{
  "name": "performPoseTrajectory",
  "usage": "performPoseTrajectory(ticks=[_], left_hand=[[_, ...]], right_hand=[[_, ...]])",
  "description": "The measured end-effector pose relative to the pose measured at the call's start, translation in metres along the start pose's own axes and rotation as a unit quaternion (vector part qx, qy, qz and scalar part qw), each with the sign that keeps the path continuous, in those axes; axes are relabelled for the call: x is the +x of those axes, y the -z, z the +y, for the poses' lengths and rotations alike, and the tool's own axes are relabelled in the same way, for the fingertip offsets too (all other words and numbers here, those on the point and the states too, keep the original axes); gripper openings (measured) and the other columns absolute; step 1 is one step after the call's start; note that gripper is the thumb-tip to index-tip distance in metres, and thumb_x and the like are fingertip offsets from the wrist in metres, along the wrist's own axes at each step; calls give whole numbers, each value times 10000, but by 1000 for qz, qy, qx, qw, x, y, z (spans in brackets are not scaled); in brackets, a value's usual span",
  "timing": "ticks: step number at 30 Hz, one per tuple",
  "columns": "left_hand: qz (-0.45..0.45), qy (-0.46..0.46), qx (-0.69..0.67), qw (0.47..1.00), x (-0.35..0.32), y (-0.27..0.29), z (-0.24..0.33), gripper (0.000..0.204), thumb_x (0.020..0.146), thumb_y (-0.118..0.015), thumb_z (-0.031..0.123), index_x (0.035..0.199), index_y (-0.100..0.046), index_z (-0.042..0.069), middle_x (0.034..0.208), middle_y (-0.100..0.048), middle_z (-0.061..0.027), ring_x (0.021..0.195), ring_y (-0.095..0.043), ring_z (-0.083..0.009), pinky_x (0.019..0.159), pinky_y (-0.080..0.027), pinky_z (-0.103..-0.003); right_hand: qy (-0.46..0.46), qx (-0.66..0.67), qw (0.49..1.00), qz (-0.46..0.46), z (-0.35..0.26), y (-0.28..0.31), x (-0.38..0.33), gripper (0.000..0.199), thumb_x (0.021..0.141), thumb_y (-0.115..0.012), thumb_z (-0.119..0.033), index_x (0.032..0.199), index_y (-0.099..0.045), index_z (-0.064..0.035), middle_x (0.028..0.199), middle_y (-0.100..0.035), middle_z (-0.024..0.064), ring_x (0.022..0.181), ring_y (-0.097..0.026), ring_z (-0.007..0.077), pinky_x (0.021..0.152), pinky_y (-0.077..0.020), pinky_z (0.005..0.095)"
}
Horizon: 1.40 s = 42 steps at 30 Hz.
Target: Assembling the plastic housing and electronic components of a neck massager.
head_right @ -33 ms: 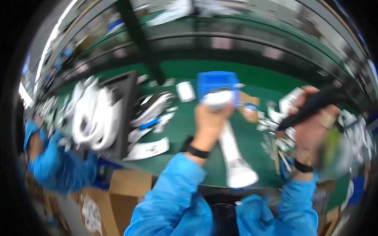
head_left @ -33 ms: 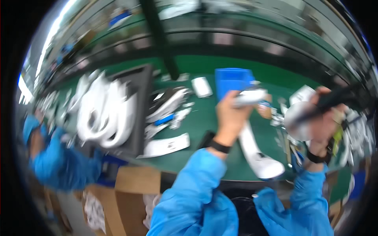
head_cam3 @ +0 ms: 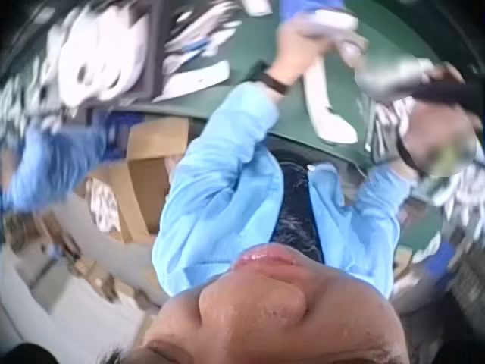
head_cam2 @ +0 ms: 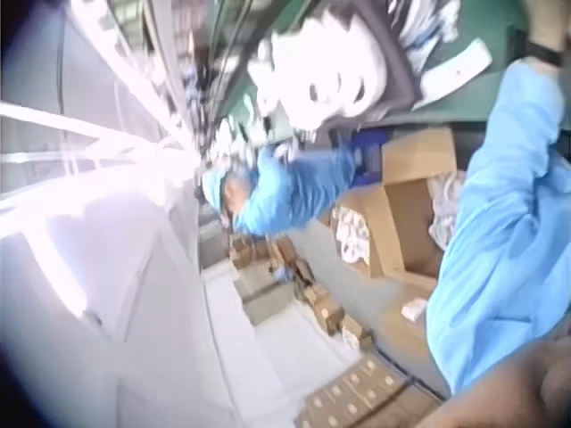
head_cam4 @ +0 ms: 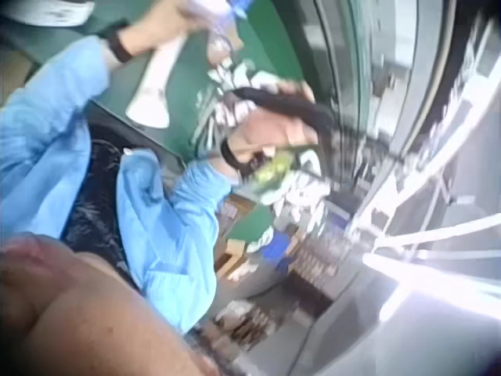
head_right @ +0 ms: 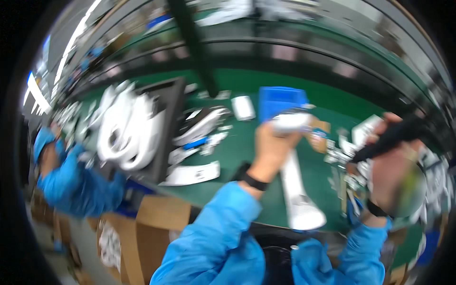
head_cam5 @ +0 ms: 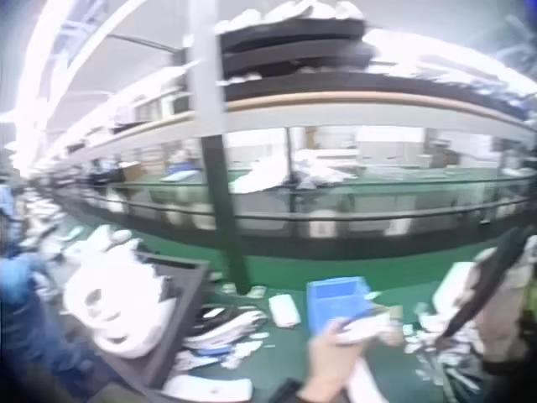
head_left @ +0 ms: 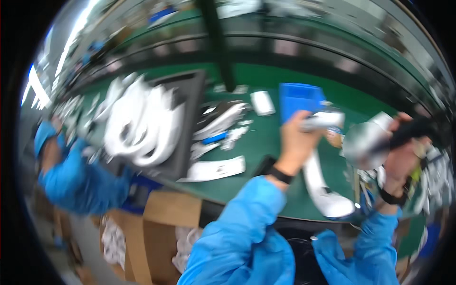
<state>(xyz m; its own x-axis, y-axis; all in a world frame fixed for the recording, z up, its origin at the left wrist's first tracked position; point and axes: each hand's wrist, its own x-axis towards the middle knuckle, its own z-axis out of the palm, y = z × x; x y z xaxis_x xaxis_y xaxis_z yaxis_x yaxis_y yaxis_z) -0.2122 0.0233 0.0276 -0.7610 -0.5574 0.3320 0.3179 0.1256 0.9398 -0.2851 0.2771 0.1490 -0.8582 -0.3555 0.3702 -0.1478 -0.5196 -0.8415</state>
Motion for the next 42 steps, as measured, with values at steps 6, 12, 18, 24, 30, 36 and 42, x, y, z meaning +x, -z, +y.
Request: performPoseTrajectory(ticks=[6, 12, 18, 24, 30, 36, 42], left_hand=[[2, -19, -57, 998, -7, -19, 22, 246, 752, -746, 13, 981, -656, 25, 817, -690, -119, 750, -669, -174, 694, -523, -318], [-25, 5, -69, 997, -11, -12, 28, 155, 784, -711, -10, 911, -631, 24, 774, -675, -127, 717, -664, -187, 665, -500, -315], [-25, -28, -67, 997, -19, -13, 34, 165, 786, -715, -26, 897, -605, 27, 736, -651, -85, 663, -603, -142, 633, -479, -297], [-99, -73, -75, 990, -19, -32, 27, 328, 730, -746, -34, 1046, -706, 44, 934, -706, -102, 863, -692, -229, 768, -530, -329], [-37, -141, 106, 984, -4, 5, -12, 286, 709, -811, -8, 964, -691, 41, 914, -722, -80, 832, -694, -154, 749, -547, -307], [-82, 37, -106, 990, -7, -28, 31, 130, 876, -769, 19, 942, -658, 30, 840, -686, -53, 737, -656, -123, 655, -540, -262], [-255, -39, 51, 965, -32, -28, 49, 221, 797, -795, -1, 967, -655, 22, 862, -719, -70, 767, -686, -140, 684, -539, -278]], right_hand=[[38, -101, 977, 183, -23, -44, 14, 849, 959, -350, -752, 1138, -651, 20, 775, -636, 136, 642, -581, 232, 595, -503, 315], [-2, 65, 974, 218, -24, -47, 23, 789, 993, -323, -698, 1037, -662, 14, 737, -606, 81, 594, -537, 185, 543, -467, 286], [61, -41, 997, 12, -1, 58, 34, 663, 1046, -364, -520, 1405, -503, 21, 1120, -615, 40, 784, -521, 88, 719, -434, 236], [201, -257, 939, 109, -22, -7, 10, 775, 961, -386, -706, 1110, -602, 23, 735, -568, 78, 587, -503, 186, 507, -424, 284], [56, -110, 991, 58, 2, 3, 14, 807, 1014, -366, -663, 1407, -499, 30, 1204, -663, 144, 964, -645, 186, 840, -502, 320], [88, -159, 980, 79, -17, 11, -9, 720, 1040, -392, -592, 1438, -451, 5, 1225, -631, 171, 1049, -646, 242, 916, -497, 368], [84, -129, 985, 82, -10, 5, -14, 573, 1048, -484, -479, 1289, -563, 35, 922, -635, 73, 711, -574, 137, 674, -476, 284]])
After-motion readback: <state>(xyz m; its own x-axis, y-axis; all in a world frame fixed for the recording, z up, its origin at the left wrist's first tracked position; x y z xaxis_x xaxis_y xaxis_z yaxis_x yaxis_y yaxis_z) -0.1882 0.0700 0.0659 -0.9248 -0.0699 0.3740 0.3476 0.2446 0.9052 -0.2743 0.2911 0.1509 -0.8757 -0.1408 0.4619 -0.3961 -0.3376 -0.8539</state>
